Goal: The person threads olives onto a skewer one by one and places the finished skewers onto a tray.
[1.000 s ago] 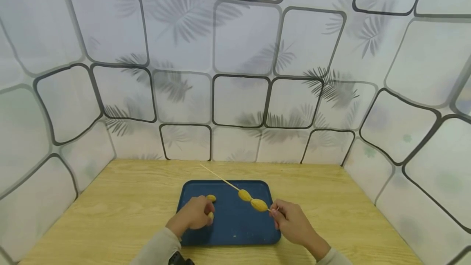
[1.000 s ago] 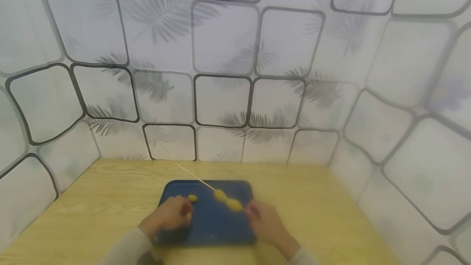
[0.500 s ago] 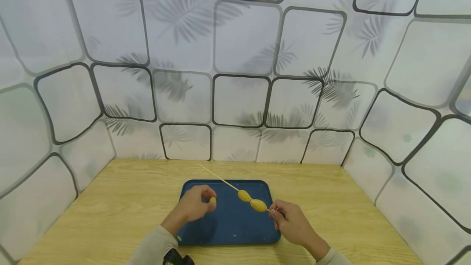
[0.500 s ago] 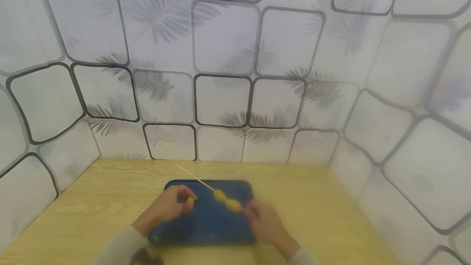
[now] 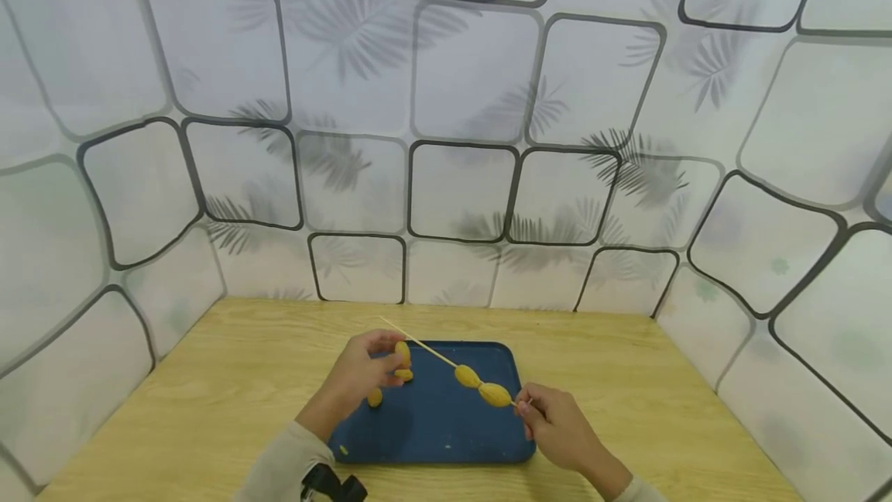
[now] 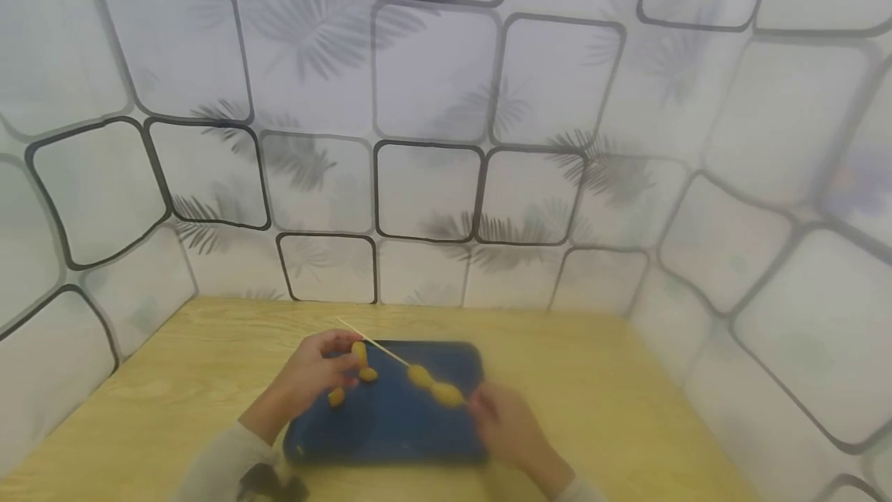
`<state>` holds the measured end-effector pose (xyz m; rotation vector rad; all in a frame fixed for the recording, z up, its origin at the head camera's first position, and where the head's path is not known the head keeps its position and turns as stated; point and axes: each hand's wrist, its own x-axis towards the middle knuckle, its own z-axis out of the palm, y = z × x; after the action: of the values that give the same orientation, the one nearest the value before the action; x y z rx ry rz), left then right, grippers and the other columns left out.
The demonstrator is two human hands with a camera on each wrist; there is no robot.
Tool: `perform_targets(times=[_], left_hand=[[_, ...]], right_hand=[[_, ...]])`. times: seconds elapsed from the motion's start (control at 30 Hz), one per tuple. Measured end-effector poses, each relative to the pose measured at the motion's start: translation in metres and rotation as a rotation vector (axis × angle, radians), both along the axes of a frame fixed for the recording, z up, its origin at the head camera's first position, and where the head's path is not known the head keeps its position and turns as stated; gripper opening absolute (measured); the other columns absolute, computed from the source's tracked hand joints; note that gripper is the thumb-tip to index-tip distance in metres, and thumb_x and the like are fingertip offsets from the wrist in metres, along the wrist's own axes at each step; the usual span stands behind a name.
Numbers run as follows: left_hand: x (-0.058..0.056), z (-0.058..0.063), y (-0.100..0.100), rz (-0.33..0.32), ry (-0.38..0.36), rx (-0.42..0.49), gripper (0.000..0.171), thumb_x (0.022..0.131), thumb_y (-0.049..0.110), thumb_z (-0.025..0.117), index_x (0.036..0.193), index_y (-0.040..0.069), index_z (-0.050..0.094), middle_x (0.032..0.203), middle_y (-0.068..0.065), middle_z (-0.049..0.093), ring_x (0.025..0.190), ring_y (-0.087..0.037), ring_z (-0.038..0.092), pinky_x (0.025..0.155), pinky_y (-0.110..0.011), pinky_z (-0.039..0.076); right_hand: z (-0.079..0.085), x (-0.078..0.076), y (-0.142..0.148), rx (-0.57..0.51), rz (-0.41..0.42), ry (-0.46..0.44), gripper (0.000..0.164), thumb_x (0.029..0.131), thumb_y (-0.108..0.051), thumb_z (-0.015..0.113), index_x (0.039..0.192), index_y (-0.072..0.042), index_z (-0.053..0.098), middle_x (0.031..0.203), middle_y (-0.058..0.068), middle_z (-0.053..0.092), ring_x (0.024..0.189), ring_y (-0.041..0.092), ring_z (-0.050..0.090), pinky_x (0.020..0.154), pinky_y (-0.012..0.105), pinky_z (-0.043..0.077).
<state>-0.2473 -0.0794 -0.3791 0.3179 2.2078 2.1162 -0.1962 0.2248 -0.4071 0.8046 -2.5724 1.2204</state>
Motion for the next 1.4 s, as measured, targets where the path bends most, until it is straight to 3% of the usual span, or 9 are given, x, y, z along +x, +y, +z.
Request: perform_targets(times=[0.2, 0.4, 0.6, 0.87, 1.17, 1.4], left_hand=[[-0.002, 0.005, -0.010, 0.039, -0.002, 0.121, 0.033, 0.094, -0.009, 0.054, 0.127, -0.006, 0.051, 0.111, -0.017, 0.055, 0.091, -0.023, 0.066, 0.069, -0.032, 0.056], [-0.001, 0.008, -0.020, 0.091, 0.001, 0.175, 0.036, 0.095, -0.007, 0.056, 0.130, -0.003, 0.050, 0.108, -0.013, 0.051, 0.091, -0.020, 0.064, 0.069, -0.028, 0.055], [0.000, 0.010, -0.025, 0.075, 0.008, 0.209, 0.039, 0.096, -0.005, 0.055, 0.134, -0.005, 0.049, 0.106, -0.010, 0.054, 0.092, -0.021, 0.061, 0.068, -0.026, 0.053], [0.002, 0.011, -0.028, 0.091, -0.010, 0.283, 0.034, 0.093, -0.009, 0.059, 0.125, -0.001, 0.051, 0.100, -0.011, 0.052, 0.084, -0.017, 0.067, 0.068, -0.029, 0.056], [0.003, 0.013, -0.031, 0.074, -0.022, 0.329, 0.037, 0.101, -0.004, 0.044, 0.138, -0.004, 0.046, 0.107, -0.010, 0.059, 0.095, -0.021, 0.065, 0.080, -0.033, 0.055], [0.004, 0.015, -0.031, 0.071, -0.028, 0.330, 0.031, 0.100, -0.002, 0.048, 0.132, -0.002, 0.048, 0.106, -0.009, 0.056, 0.093, -0.019, 0.065, 0.076, -0.032, 0.056]], right_hand=[[-0.002, 0.001, 0.002, 0.004, -0.005, 0.002, 0.022, 0.099, -0.005, 0.053, 0.079, -0.014, 0.057, 0.056, 0.002, 0.055, 0.046, 0.000, 0.045, 0.041, 0.021, 0.039], [-0.006, 0.003, 0.004, 0.000, 0.024, -0.014, 0.022, 0.100, -0.006, 0.052, 0.080, -0.014, 0.057, 0.058, -0.010, 0.053, 0.046, -0.002, 0.042, 0.040, 0.019, 0.036], [-0.003, 0.006, 0.005, -0.008, 0.037, -0.031, 0.021, 0.100, -0.005, 0.051, 0.083, -0.013, 0.059, 0.057, -0.001, 0.055, 0.045, -0.001, 0.042, 0.039, 0.021, 0.037], [-0.003, 0.010, 0.007, -0.002, 0.040, -0.032, 0.020, 0.101, -0.009, 0.051, 0.082, -0.013, 0.058, 0.060, -0.013, 0.052, 0.046, -0.002, 0.043, 0.040, 0.021, 0.038], [-0.003, 0.012, 0.007, -0.035, 0.036, -0.081, 0.021, 0.101, -0.005, 0.050, 0.082, -0.011, 0.058, 0.060, -0.012, 0.052, 0.046, -0.003, 0.040, 0.040, 0.018, 0.035], [0.000, 0.011, 0.006, -0.039, 0.062, -0.053, 0.021, 0.100, -0.003, 0.051, 0.082, -0.012, 0.058, 0.060, -0.013, 0.052, 0.046, -0.003, 0.040, 0.039, 0.018, 0.034]])
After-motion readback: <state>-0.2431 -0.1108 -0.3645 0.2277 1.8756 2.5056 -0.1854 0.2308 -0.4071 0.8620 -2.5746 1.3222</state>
